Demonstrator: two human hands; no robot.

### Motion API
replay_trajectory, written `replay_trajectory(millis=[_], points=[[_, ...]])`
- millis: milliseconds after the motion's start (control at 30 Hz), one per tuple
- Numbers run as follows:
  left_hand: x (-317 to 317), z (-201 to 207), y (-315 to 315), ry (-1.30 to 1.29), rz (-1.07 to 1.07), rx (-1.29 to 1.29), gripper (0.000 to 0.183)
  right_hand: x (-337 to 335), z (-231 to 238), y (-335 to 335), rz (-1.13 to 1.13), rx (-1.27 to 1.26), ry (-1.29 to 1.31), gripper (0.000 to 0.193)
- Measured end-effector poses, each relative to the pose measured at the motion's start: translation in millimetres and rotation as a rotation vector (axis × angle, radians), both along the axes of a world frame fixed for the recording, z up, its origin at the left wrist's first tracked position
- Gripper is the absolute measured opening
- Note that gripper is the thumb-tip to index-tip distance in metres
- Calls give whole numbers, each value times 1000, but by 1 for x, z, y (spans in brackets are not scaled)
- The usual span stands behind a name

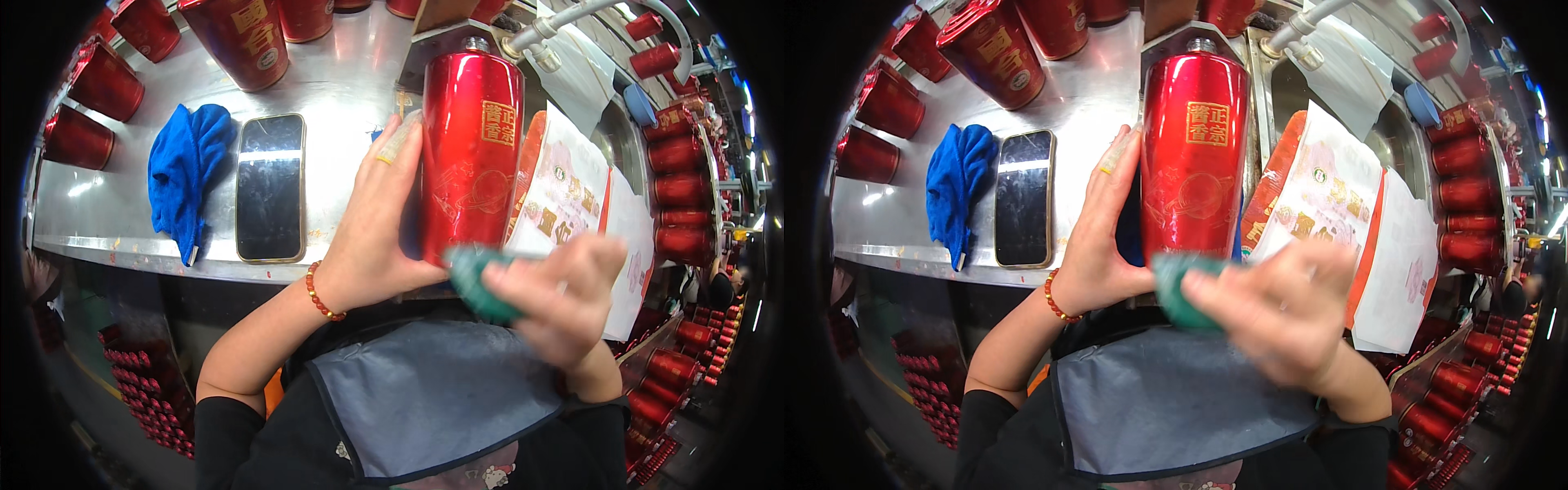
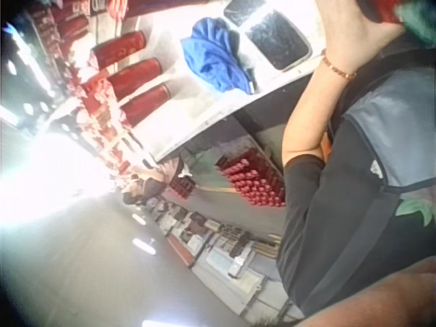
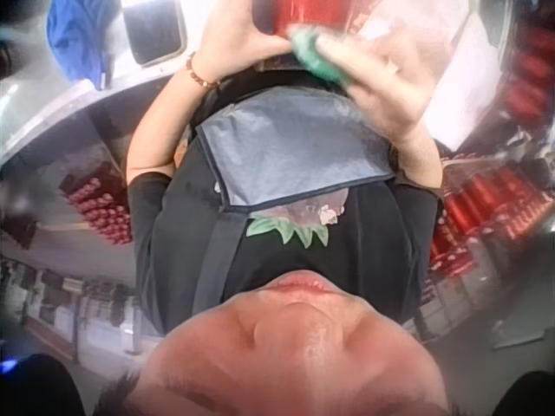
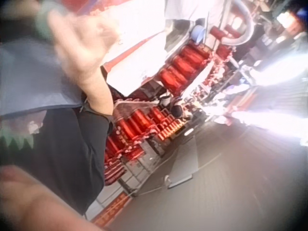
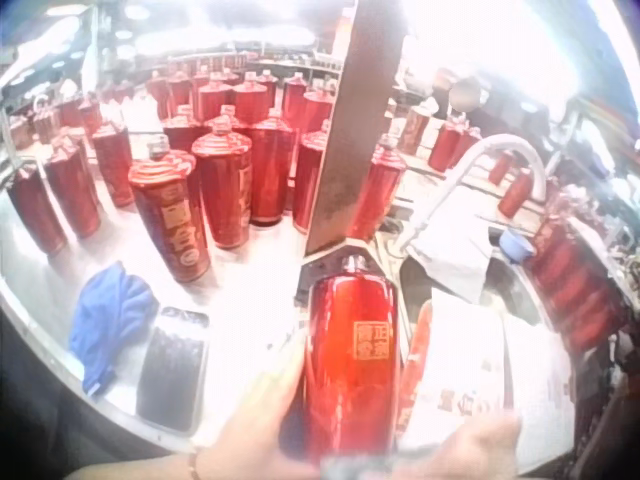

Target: The person wipes the exterior of red cylindrical cans with a green sponge and a blue cloth, then uses a wooden stick to clean the rim of each can. The person handles the cans one at a time, rotating them to clean different sides, and places them back on the stainless steel workbench.

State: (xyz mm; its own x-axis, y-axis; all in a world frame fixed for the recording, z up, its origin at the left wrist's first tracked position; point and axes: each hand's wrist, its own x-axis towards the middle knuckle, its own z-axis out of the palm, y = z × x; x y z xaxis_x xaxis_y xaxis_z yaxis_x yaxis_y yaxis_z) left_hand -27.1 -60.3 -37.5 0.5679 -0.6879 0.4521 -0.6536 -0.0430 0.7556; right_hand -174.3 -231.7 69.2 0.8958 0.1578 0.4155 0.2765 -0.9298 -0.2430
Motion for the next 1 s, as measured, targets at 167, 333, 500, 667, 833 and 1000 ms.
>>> replay_trajectory(millis=[167, 333, 500, 667, 833, 1000], points=[[-4, 0, -2, 2, 19, -61, 126, 0, 11, -4, -202, -75, -55, 43], [-6, -1, -4, 18, 34, -79, 123, 2, 15, 14, 89, 22, 147, 42], [-7, 4, -4, -30, 57, -106, 117, 8, 10, 15, 91, -193, 38, 41], [-8, 2, -3, -25, 80, -103, 108, 26, 27, 9, 3, -238, 15, 51], [-7, 0, -5, -69, 87, -118, 103, 32, 33, 18, 157, -221, 137, 47], [-8, 5, -3, -29, 79, -107, 108, 36, 22, 18, 212, -211, 92, 49]])
